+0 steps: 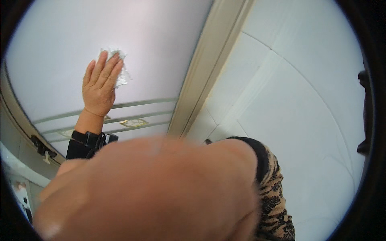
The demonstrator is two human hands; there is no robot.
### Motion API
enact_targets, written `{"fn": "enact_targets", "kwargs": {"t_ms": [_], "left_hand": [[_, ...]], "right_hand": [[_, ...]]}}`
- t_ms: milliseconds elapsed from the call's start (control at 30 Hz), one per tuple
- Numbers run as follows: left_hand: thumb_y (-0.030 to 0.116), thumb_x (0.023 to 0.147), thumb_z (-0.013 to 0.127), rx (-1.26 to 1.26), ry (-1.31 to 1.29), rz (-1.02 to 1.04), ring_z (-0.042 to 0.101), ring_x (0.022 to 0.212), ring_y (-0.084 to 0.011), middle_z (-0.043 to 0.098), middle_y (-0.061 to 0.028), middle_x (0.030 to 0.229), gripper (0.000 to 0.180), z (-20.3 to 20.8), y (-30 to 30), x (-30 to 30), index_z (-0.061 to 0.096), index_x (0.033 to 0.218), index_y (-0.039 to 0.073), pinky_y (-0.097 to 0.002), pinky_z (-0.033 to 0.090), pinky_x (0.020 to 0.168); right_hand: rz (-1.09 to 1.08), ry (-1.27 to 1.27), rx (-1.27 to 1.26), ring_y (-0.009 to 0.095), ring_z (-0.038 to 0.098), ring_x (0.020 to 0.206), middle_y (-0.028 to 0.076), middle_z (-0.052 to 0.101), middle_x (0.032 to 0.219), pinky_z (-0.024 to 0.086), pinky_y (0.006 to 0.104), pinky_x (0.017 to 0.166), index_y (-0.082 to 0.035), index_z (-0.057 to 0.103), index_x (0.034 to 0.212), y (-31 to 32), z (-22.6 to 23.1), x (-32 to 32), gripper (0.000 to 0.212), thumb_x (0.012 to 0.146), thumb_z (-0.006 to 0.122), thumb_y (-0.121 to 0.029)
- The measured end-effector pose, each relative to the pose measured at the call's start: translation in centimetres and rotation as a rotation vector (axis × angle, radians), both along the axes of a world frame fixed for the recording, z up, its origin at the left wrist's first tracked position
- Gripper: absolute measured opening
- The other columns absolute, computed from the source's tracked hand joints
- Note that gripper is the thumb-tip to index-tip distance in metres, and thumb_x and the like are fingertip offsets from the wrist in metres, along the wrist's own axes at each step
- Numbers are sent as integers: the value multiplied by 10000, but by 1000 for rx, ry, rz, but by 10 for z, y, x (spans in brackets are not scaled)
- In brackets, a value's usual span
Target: The person wipes a frosted glass door with a white cloth, then moves to wipe the side of a bathroom vanity cabinet. The person uses a white cloth to clean the door and cabinet surfaces.
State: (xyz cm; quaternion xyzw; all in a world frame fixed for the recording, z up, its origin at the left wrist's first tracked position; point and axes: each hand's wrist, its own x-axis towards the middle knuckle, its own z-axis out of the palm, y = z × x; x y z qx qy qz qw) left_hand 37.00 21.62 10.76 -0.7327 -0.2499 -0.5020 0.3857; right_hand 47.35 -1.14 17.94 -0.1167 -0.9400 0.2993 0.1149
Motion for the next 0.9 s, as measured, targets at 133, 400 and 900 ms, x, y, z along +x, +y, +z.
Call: {"fn": "enact_targets", "kwargs": {"t_ms": [133, 400, 900], "left_hand": [[10, 893, 518, 1, -17, -47, 429, 1364, -198, 569, 9, 1369, 423, -1, 2, 0, 611, 1278, 157, -373, 298, 1136], [16, 888, 504, -20, -6, -20, 404, 1383, -208, 537, 10, 1405, 456, -3, 8, -5, 582, 1315, 158, -392, 292, 1138], [-11, 881, 504, -69, 4, -67, 355, 1407, -165, 491, 11, 1446, 509, -4, -14, 13, 539, 1347, 190, -388, 193, 1200]], "right_hand": [[-21, -30, 4, 227, 610, 863, 73, 641, 916, 478, 340, 832, -52, 651, 920, -3, 0, 5, 94, 846, 688, -98], [-49, -3, 81, 229, 613, 866, 73, 642, 918, 488, 321, 806, -51, 660, 929, 6, 18, 3, 103, 840, 691, -93], [-1637, 95, 1656, 302, 405, 1352, 150, 444, 1458, 299, 384, 1129, -36, 483, 1385, -33, 147, 441, 483, 950, 595, -216]]}}
